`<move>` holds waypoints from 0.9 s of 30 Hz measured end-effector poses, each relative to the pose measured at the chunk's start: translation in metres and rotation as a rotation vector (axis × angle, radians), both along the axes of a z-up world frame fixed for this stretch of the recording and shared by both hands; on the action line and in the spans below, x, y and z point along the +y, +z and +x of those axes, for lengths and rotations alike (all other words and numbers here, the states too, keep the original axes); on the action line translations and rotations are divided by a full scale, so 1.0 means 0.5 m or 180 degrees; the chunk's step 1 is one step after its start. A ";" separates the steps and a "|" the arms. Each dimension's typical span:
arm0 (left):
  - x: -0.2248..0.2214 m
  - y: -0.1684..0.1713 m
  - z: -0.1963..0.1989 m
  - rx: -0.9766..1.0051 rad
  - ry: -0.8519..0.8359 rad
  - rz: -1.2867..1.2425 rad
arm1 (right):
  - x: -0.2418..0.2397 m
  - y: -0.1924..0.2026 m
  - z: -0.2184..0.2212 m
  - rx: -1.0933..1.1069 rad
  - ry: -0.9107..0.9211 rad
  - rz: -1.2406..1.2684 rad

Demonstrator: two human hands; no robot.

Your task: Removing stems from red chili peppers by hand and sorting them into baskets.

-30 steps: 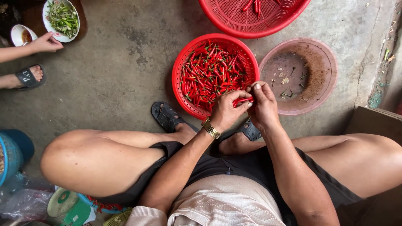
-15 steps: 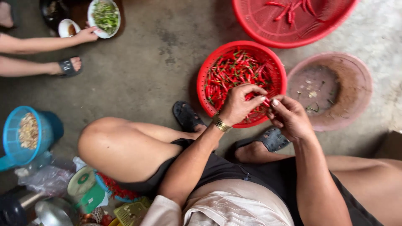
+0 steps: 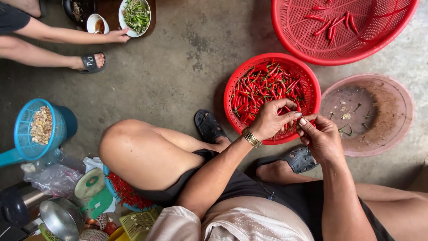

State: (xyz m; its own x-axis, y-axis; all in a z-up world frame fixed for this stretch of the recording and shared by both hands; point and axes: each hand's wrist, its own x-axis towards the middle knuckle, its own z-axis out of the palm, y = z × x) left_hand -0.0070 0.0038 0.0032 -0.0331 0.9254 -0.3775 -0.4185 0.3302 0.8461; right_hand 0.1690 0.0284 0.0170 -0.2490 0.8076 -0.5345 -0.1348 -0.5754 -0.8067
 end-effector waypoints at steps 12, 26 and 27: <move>0.013 0.034 -0.006 0.0948 -0.0259 0.0442 | -0.001 -0.017 0.023 -0.0477 0.0240 -0.0064; 0.004 -0.016 0.006 -0.0594 0.0439 -0.0206 | 0.003 0.002 0.004 0.0075 -0.0082 -0.0171; 0.009 -0.027 0.006 -0.0589 0.0448 -0.0191 | 0.009 0.000 0.001 0.0081 -0.0071 -0.0158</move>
State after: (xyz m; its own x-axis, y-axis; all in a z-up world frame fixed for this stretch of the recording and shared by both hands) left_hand -0.0037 0.0084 -0.0103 -0.0853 0.8923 -0.4433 -0.6101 0.3050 0.7313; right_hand 0.1695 0.0328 0.0171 -0.2452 0.7859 -0.5677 -0.1682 -0.6112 -0.7734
